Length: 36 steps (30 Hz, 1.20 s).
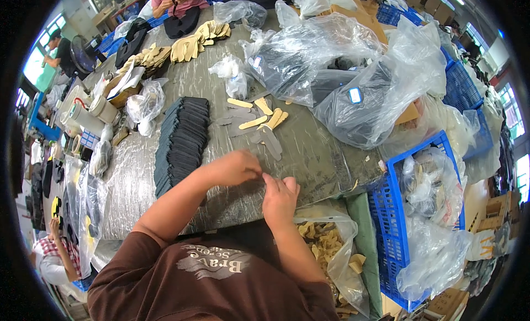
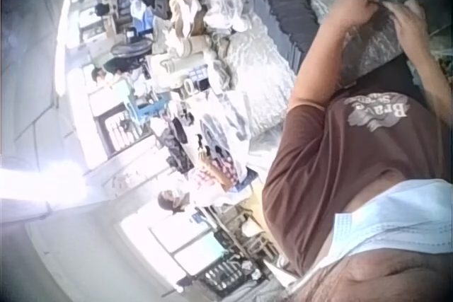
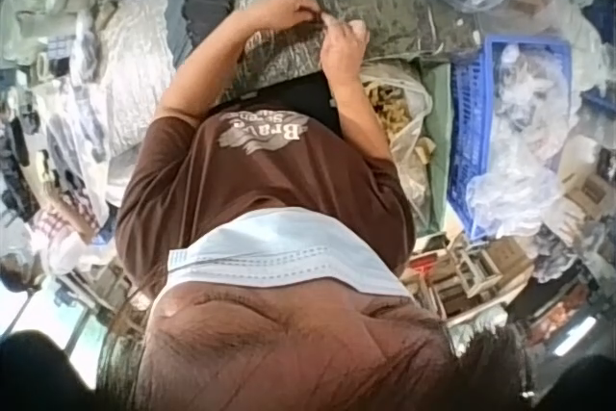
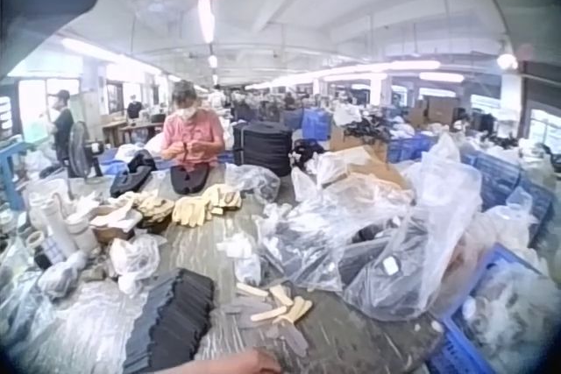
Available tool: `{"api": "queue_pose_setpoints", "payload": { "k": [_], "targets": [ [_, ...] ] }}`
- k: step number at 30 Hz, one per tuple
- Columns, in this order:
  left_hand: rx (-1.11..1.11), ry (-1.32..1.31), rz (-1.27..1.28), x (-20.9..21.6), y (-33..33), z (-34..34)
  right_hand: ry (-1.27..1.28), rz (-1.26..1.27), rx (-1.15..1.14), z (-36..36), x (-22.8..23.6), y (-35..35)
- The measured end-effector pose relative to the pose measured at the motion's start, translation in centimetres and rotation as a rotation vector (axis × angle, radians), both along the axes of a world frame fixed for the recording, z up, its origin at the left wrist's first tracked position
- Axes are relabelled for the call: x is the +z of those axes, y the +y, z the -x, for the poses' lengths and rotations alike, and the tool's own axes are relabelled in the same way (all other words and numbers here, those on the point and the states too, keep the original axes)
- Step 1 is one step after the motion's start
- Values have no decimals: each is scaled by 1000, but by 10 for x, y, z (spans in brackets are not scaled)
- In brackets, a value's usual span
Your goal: Pairing black shoe upper components with beige reinforcement strips and placing them into a plastic bag.
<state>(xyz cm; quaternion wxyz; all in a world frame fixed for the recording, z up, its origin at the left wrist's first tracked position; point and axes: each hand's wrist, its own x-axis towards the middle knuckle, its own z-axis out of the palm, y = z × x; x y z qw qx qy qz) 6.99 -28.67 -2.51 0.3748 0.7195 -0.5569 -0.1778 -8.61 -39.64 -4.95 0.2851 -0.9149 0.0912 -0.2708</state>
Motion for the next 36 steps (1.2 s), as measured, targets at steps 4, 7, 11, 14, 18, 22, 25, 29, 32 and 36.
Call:
{"api": "queue_pose_setpoints", "payload": {
  "k": [4,7,11,14,18,22,25,29,32,36],
  "targets": [
    [107,-516,37,16,-28,-15,7,102,57,-4,-3,-2],
    [28,-671,-51,5,-51,-25,16,8,94,-4,-9,0],
    [-98,-799,-345,10,-61,-29,-10,11,93,-3,-8,1],
    [-161,-698,-318,9,-54,-25,-44,-30,67,-3,-11,4],
    [-218,-502,-187,2,-36,-7,-86,-107,-82,-4,-15,6],
    [-169,-198,-95,-1,-19,-5,-76,-38,-20,-4,-16,3],
    [-90,90,-30,7,-6,-7,-62,9,-81,-2,-13,2],
    [216,196,36,7,3,-7,-55,146,-41,-3,-3,5],
    [246,27,95,2,-3,-2,-102,162,-13,-5,-9,3],
    [464,-399,289,5,-15,5,-11,48,59,-4,-7,2]
  ]
}}
